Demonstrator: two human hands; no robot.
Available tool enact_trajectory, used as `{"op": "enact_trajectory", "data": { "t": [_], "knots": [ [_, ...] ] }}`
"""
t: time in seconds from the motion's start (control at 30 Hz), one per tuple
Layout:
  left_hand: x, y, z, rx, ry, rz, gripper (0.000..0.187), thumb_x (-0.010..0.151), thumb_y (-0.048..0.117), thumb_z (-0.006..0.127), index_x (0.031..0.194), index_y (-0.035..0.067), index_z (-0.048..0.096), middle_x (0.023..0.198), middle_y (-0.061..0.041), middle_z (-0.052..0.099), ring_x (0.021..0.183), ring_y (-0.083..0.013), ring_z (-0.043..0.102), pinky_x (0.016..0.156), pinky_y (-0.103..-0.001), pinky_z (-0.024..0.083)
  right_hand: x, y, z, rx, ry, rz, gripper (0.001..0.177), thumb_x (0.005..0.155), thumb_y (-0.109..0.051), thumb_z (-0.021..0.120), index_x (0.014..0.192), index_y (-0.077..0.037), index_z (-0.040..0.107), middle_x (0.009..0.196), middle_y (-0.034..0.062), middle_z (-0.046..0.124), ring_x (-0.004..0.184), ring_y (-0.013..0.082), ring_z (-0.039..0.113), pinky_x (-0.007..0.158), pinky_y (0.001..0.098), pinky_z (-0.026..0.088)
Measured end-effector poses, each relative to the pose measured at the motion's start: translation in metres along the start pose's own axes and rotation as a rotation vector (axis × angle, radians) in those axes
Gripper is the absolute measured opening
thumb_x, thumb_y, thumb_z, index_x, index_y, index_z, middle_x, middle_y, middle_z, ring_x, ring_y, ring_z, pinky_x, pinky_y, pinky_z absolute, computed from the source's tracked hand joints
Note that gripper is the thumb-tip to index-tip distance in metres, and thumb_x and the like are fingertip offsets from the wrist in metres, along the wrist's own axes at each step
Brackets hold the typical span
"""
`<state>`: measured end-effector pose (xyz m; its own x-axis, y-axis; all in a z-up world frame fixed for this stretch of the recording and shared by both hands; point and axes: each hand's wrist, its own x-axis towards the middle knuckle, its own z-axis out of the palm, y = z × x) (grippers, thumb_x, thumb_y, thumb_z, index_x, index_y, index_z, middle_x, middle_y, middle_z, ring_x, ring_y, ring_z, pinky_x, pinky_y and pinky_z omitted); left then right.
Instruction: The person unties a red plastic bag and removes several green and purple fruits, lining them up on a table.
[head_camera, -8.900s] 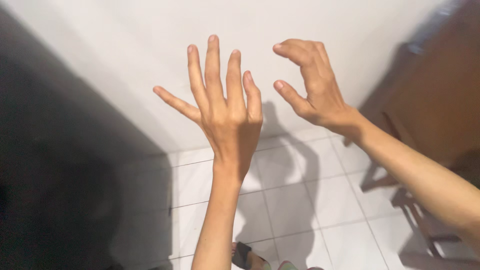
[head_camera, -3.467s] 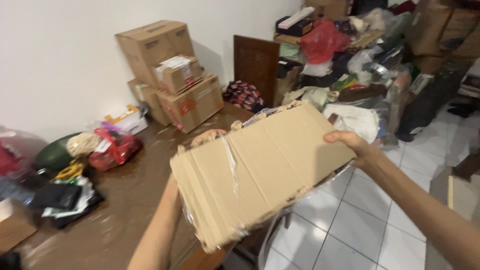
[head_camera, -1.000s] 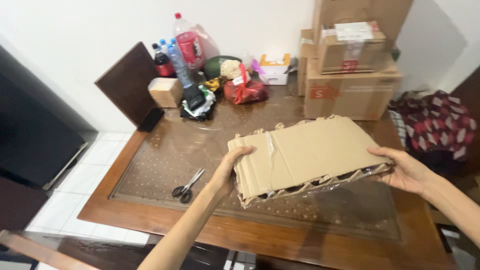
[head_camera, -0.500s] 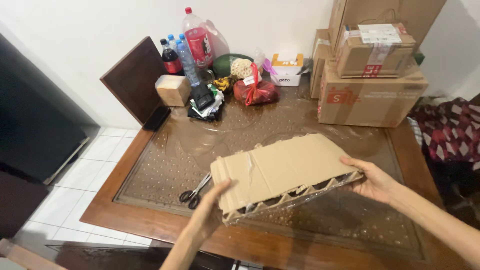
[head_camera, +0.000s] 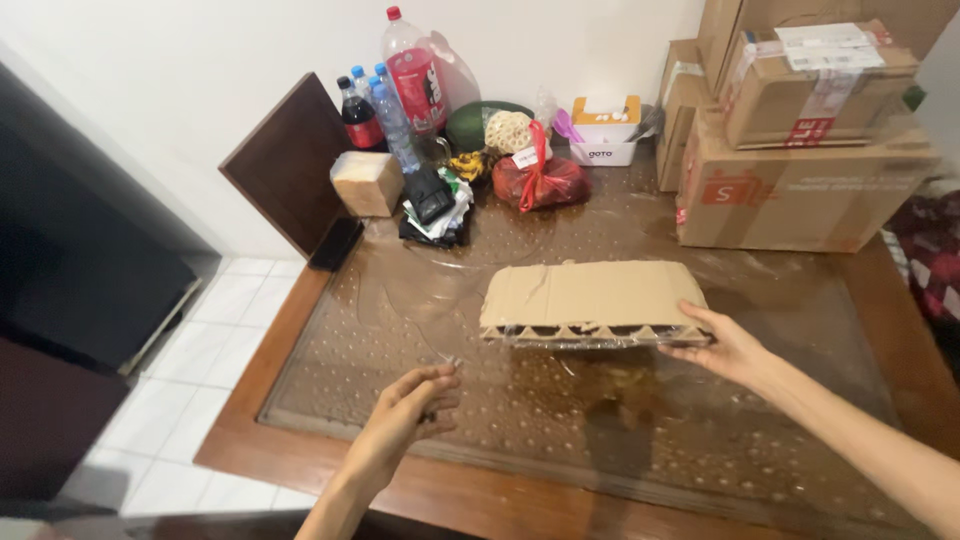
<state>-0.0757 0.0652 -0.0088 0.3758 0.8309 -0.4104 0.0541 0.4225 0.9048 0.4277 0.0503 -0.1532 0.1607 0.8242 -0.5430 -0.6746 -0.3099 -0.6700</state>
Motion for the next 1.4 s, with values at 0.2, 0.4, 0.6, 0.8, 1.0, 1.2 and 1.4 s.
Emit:
{"op": "enact_trajectory", "data": {
  "t": [0.2, 0.4, 0.6, 0.8, 1.0, 1.2, 1.4],
  "knots": [
    [0.024, 0.009, -0.084, 0.114, -0.026, 0.000, 0.041, 0.093, 0.025, 0.064, 0.128, 0.004, 0.069, 0.121, -0.010, 0.073, 0.112, -0.0216, 0.068, 0.089, -0.038, 0.056, 0.152, 0.035, 0.042, 0.118, -0.011, -0.125, 0.054, 0.089, -0.022, 0.075, 0.136, -0.008, 0.053, 0.130, 0.0096, 0.057, 0.116, 0.0253, 0.059, 0.099, 0.0520, 0.057],
    [0.082, -0.023, -0.167, 0.084, -0.084, -0.111, 0.040, 0.091, 0.022, 0.064, 0.127, 0.006, 0.069, 0.122, -0.008, 0.075, 0.113, -0.0188, 0.070, 0.090, -0.037, 0.061, 0.252, 0.036, 0.098, 0.097, 0.087, -0.234, 0.048, 0.090, -0.022, 0.076, 0.132, -0.010, 0.057, 0.128, 0.0118, 0.059, 0.108, 0.0281, 0.062, 0.089, 0.0501, 0.059],
    [0.121, -0.054, -0.206, 0.113, -0.135, -0.110, 0.037, 0.092, 0.015, 0.066, 0.128, 0.007, 0.069, 0.120, -0.007, 0.072, 0.113, -0.0196, 0.069, 0.090, -0.038, 0.062, 0.294, 0.039, 0.114, 0.097, 0.207, -0.230, 0.040, 0.093, -0.022, 0.074, 0.127, -0.012, 0.056, 0.126, 0.0133, 0.062, 0.111, 0.0334, 0.062, 0.089, 0.0514, 0.058],
    [0.124, -0.059, -0.207, 0.111, -0.105, -0.159, 0.037, 0.089, 0.014, 0.070, 0.125, 0.006, 0.072, 0.116, -0.009, 0.074, 0.108, -0.0191, 0.072, 0.087, -0.039, 0.065, 0.316, 0.042, 0.116, 0.210, 0.379, -0.286, 0.032, 0.096, -0.014, 0.069, 0.125, -0.006, 0.055, 0.119, 0.0189, 0.063, 0.110, 0.0366, 0.064, 0.093, 0.0537, 0.061],
    [0.127, -0.058, -0.203, 0.114, -0.094, -0.205, 0.039, 0.088, 0.014, 0.069, 0.126, 0.007, 0.071, 0.117, -0.008, 0.077, 0.108, -0.0180, 0.074, 0.088, -0.036, 0.064, 0.311, 0.045, 0.104, 0.133, 0.304, -0.333, 0.041, 0.095, -0.008, 0.068, 0.131, 0.003, 0.054, 0.134, 0.0229, 0.060, 0.121, 0.0396, 0.063, 0.093, 0.0555, 0.058],
    [0.120, 0.000, -0.170, 0.392, -0.078, -0.079, 0.037, 0.089, 0.019, 0.068, 0.124, 0.007, 0.073, 0.108, -0.010, 0.079, 0.097, -0.0209, 0.073, 0.083, -0.033, 0.062, 0.278, 0.018, 0.115, -0.269, 0.493, -0.211, 0.087, 0.091, -0.029, 0.073, 0.160, -0.020, 0.021, 0.163, 0.0189, 0.028, 0.148, 0.0434, 0.027, 0.101, 0.0680, 0.043],
    [0.073, 0.031, -0.139, 0.444, 0.016, 0.275, 0.037, 0.083, 0.014, 0.068, 0.120, 0.013, 0.075, 0.110, -0.007, 0.077, 0.104, -0.0179, 0.074, 0.083, -0.034, 0.064, 0.267, -0.016, 0.144, -0.425, 0.490, -0.253, 0.067, 0.084, -0.016, 0.074, 0.146, -0.011, 0.052, 0.158, 0.0161, 0.037, 0.143, 0.0439, 0.034, 0.097, 0.0630, 0.053]
  ]
}}
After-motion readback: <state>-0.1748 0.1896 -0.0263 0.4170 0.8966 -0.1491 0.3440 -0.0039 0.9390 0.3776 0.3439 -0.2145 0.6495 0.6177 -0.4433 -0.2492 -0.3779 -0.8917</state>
